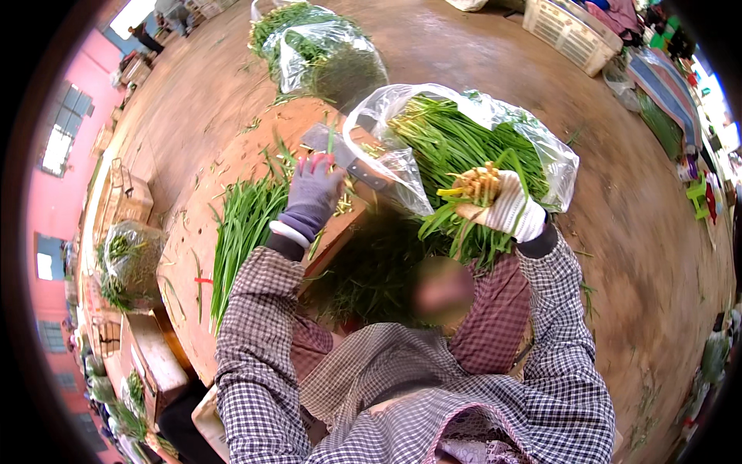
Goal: The person picks up bundles of green onions, removes yellowed leaves by hand, trims the root ends using a cleaver on a wooden board, and places the cleaned bundles into a plastic bag.
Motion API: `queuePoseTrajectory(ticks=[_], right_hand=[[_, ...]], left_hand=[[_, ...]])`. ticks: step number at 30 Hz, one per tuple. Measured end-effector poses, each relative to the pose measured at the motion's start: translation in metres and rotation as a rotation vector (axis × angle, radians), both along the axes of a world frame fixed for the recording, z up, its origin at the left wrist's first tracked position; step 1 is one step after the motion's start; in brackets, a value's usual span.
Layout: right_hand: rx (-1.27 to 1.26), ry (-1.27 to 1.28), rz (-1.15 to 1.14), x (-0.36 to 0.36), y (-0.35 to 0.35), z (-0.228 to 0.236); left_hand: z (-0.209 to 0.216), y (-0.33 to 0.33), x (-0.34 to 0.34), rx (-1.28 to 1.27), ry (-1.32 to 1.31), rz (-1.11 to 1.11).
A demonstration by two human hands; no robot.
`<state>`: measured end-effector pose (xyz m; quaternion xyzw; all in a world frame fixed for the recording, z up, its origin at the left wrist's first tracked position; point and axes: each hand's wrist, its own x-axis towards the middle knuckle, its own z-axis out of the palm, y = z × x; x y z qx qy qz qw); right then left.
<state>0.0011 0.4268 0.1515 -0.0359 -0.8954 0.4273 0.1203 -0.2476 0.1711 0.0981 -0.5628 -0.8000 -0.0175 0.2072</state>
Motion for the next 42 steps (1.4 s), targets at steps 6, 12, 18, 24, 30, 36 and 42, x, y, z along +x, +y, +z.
queuePoseTrajectory(ticks=[6, 12, 18, 24, 30, 36, 42], right_hand=[[-0.249, 0.283, -0.122, -0.011, -0.012, 0.029], [-0.666, 0.413, -0.187, -0.023, -0.047, 0.041], [-0.604, 0.325, -0.124, -0.022, -0.086, 0.014], [-0.894, 0.265, -0.051, -0.008, -0.098, -0.046], [-0.686, 0.232, -0.163, -0.005, -0.113, -0.037], [-0.904, 0.38, -0.053, -0.014, -0.122, 0.0], [-1.008, 0.145, 0.007, -0.054, -0.149, -0.033]], left_hand=[[0.148, 0.063, 0.089, 0.223, -0.482, -0.254], [0.119, 0.079, 0.127, 0.593, -0.988, -0.352], [0.061, 0.047, 0.152, 0.85, -1.371, -0.341], [0.047, 0.021, 0.188, 0.745, -0.919, -0.191], [0.034, 0.008, 0.207, 0.926, -1.312, -0.079], [-0.005, -0.016, 0.215, 0.808, -1.391, -0.146], [-0.003, -0.029, 0.206, 1.12, -1.833, -0.101]])
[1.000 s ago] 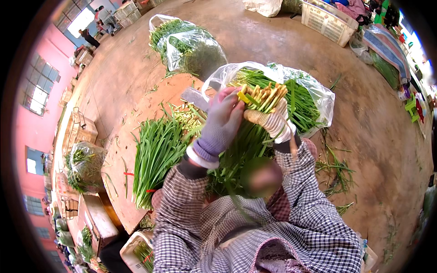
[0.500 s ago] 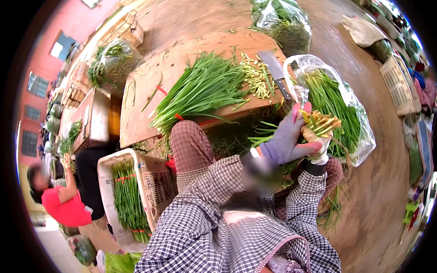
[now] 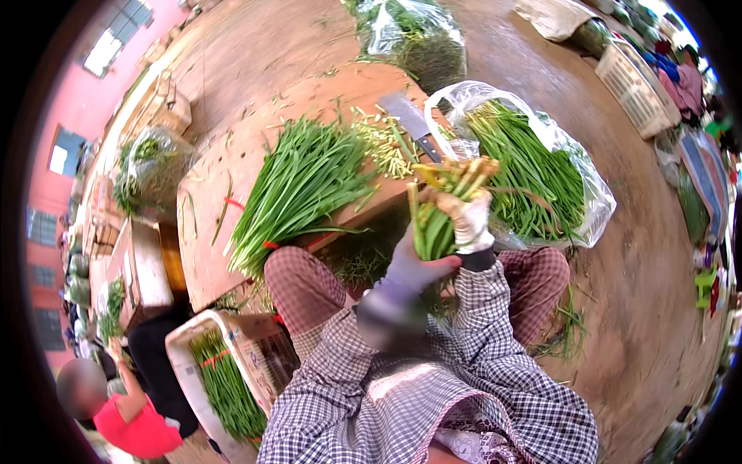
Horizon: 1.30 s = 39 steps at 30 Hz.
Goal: The person picks up bundles of green onions, removes yellowed leaves by hand, trims the root ends using a cleaver on a wooden board, and places the cleaned bundles into a plastic bag.
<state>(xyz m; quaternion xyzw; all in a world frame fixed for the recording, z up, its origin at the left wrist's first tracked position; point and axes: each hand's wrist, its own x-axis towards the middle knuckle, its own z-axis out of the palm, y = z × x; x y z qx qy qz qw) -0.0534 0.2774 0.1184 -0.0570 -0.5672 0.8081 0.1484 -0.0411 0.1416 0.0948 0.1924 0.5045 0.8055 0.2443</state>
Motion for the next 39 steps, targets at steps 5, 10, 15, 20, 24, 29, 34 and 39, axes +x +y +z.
queuePoseTrajectory(ticks=[5, 10, 15, 20, 24, 29, 34, 39], right_hand=[[0.302, 0.032, 0.05, -0.043, -0.001, -0.02], [0.218, -0.097, -0.019, -0.073, 0.042, -0.056], [1.143, -0.139, -0.103, -0.107, 0.068, -0.051], [1.404, -0.205, 0.025, -0.131, 0.09, -0.056], [1.496, -0.196, 0.084, -0.146, 0.103, -0.069], [1.532, -0.076, 0.15, -0.154, 0.101, -0.071], [1.127, -0.118, 0.114, -0.142, 0.106, -0.07], [0.967, -0.175, 0.128, -0.124, 0.111, -0.081]], left_hand=[[-0.005, -0.04, -0.048, -0.403, -0.005, 0.046], [-0.01, -0.082, -0.132, -0.797, 0.142, 0.046], [-0.004, -0.093, -0.192, -1.078, 0.304, 0.024], [-0.002, -0.077, -0.207, -1.517, 0.556, -0.062], [-0.014, -0.068, -0.192, -1.755, 0.742, -0.051], [-0.025, -0.067, -0.174, -1.621, 1.037, 0.057], [-0.029, -0.07, -0.171, -1.512, 1.118, 0.084], [-0.038, -0.076, -0.171, -1.437, 1.301, 0.102]])
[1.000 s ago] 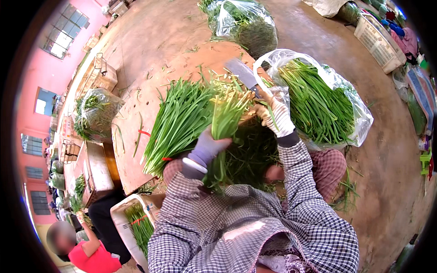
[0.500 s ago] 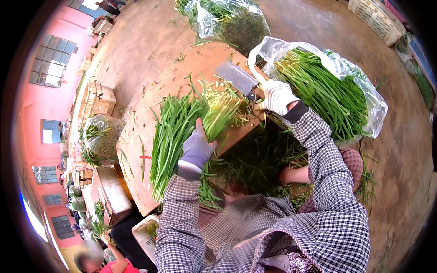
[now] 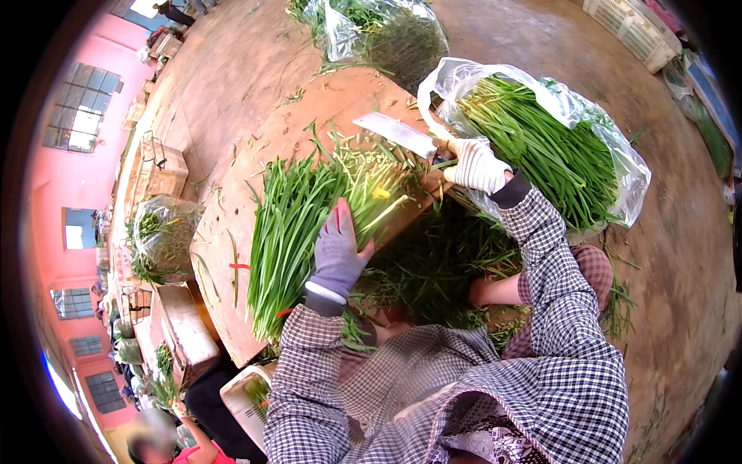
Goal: The person picks up bundles of green onions, removes yellowed leaves by hand, trims the root ends using a cleaver on a wooden board, and places the cleaned bundles into a plastic bag.
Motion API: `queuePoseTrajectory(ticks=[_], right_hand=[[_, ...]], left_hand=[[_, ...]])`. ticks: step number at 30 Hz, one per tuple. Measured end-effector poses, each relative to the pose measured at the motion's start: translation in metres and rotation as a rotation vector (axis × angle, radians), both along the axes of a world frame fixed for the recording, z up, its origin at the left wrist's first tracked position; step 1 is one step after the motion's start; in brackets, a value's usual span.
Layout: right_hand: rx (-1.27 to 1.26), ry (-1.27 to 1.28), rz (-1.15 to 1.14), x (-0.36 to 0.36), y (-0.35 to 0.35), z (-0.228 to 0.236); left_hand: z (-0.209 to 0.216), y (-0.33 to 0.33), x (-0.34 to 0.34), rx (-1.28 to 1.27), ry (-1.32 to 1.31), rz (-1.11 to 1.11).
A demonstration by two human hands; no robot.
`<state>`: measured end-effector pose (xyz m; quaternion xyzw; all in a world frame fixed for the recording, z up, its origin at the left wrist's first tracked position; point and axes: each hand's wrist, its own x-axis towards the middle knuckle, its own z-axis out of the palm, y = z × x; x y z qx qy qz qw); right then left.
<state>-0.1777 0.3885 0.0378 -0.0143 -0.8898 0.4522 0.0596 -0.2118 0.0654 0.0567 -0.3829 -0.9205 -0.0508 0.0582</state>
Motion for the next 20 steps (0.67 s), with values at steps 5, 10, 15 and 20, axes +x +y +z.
queuePoseTrajectory(ticks=[5, 10, 15, 20], right_hand=[[0.152, 0.155, -0.016, 0.01, -0.006, 0.018], [-0.107, 0.054, -0.035, 0.029, -0.005, 0.018], [-0.024, -0.145, 0.133, 0.052, -0.032, 0.025], [0.064, -0.104, 0.053, 0.054, -0.028, 0.014]], left_hand=[[-0.001, 0.001, 0.002, 0.02, 0.012, -0.067], [-0.003, 0.004, 0.001, 0.026, 0.005, -0.099], [0.016, 0.001, 0.008, -0.014, -0.171, 0.014], [0.004, 0.009, -0.009, 0.051, -0.09, -0.061]])
